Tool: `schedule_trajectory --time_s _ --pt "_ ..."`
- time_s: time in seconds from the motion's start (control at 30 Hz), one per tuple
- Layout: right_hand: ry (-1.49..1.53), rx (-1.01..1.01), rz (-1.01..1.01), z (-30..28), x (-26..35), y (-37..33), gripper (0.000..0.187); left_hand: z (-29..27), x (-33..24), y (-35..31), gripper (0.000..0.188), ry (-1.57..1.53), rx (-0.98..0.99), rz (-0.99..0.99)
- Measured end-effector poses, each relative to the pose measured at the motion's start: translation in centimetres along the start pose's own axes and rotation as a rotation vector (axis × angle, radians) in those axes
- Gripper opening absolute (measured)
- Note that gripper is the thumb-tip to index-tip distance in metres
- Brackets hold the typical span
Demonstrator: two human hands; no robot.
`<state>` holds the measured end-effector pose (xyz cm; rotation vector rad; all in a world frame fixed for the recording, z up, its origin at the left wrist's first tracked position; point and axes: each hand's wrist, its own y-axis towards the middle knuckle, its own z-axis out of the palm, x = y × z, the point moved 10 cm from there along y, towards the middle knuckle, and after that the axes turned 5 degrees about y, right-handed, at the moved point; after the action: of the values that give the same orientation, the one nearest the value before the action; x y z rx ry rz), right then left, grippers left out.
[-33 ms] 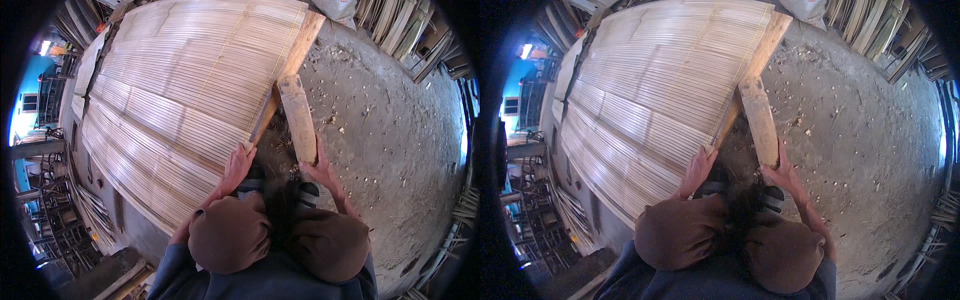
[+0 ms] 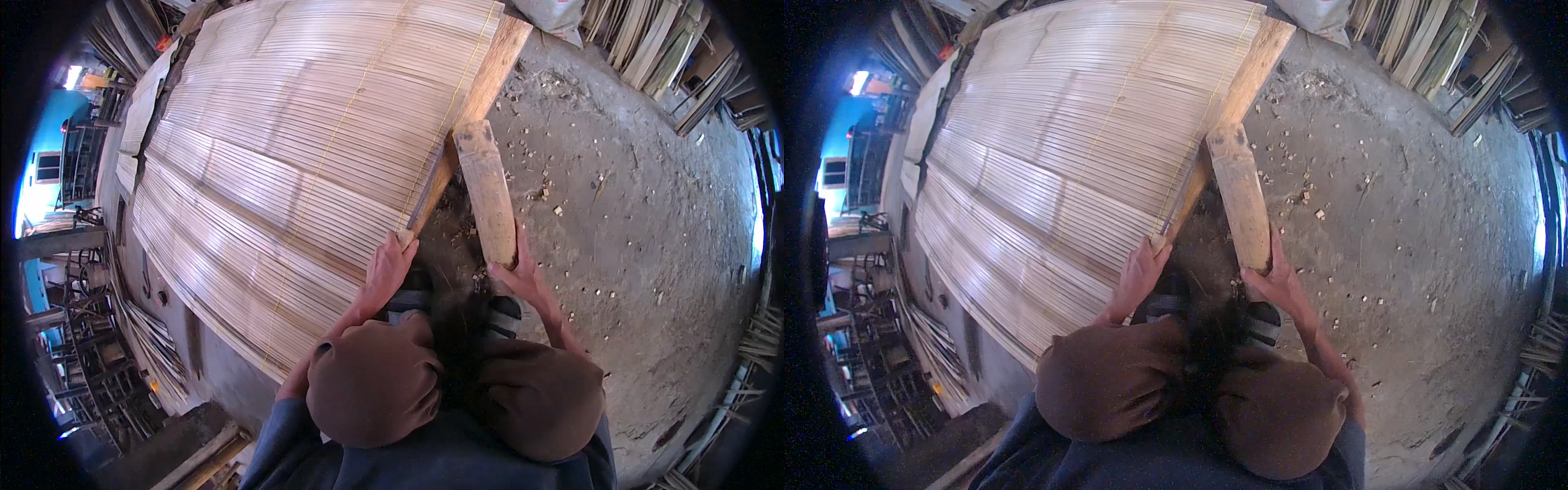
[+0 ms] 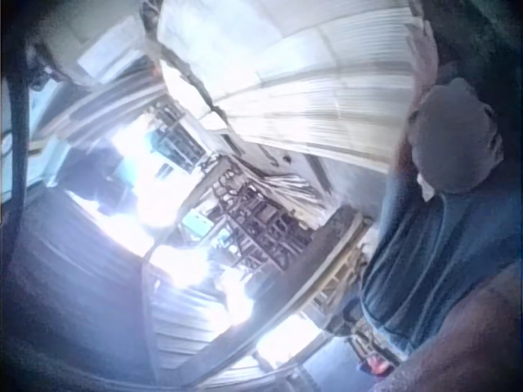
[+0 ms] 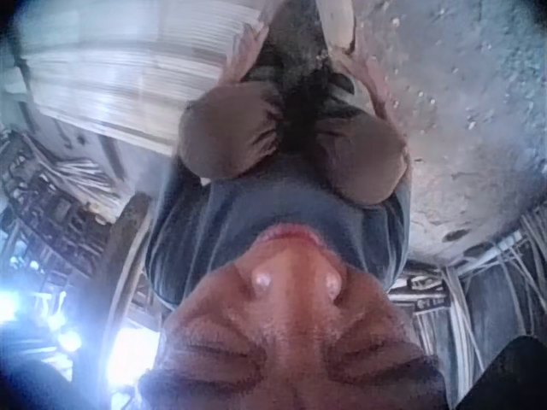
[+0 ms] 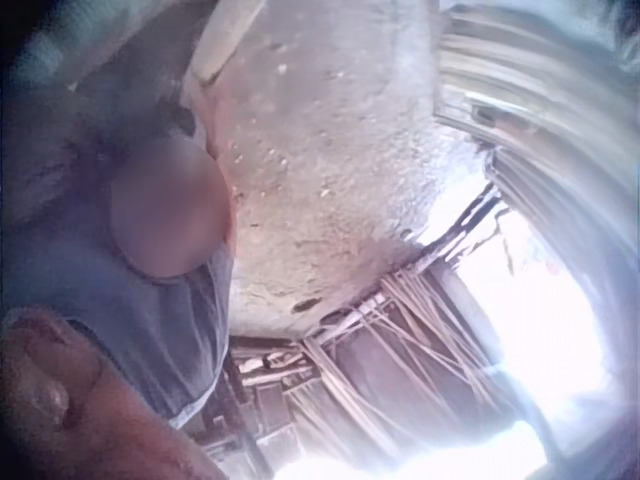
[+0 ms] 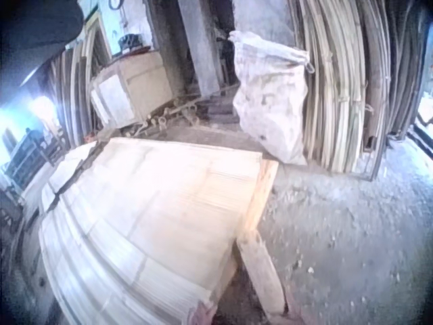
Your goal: The person repeatedly strikes the edge of a large bamboo mat with a wooden mallet to flatten or secure it. The person occasionally repositions the mat and uses a knife to adjust the edge before continuing to hammer.
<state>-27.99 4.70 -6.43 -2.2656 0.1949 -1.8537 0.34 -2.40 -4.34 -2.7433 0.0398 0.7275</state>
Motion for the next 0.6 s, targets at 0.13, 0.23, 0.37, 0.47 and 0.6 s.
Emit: schedule_trajectory --time_s 0.13,0.23,0.37,0.47,0.6 --pt "-0.034 -0.049 -0.074 0.4 1.2 1.2 0.104 0.1 1.3 1.8 0.043 -0.15 0.153 -0.037" --pt "-0.055 -0.032 -0.053 0.1 0.5 1.3 0.105 0.3 2.3 2.1 0.041 -0.31 0.304 -0.058" --pt "-0.017 -0.052 -0.019 0.0 0.3 1.3 0.106 0.2 1.8 1.8 0.038 -0.369 0.342 -0.071" --pt "0.0 -0.048 0.051 0.0 0.2 1.2 0.106 1.0 2.3 1.6 0.036 -0.482 0.369 -0.095" --pt "-0.049 -0.131 0.041 -0.8 0.6 0.6 0.104 0.9 2.4 1.2 0.038 -0.434 0.376 -0.119"
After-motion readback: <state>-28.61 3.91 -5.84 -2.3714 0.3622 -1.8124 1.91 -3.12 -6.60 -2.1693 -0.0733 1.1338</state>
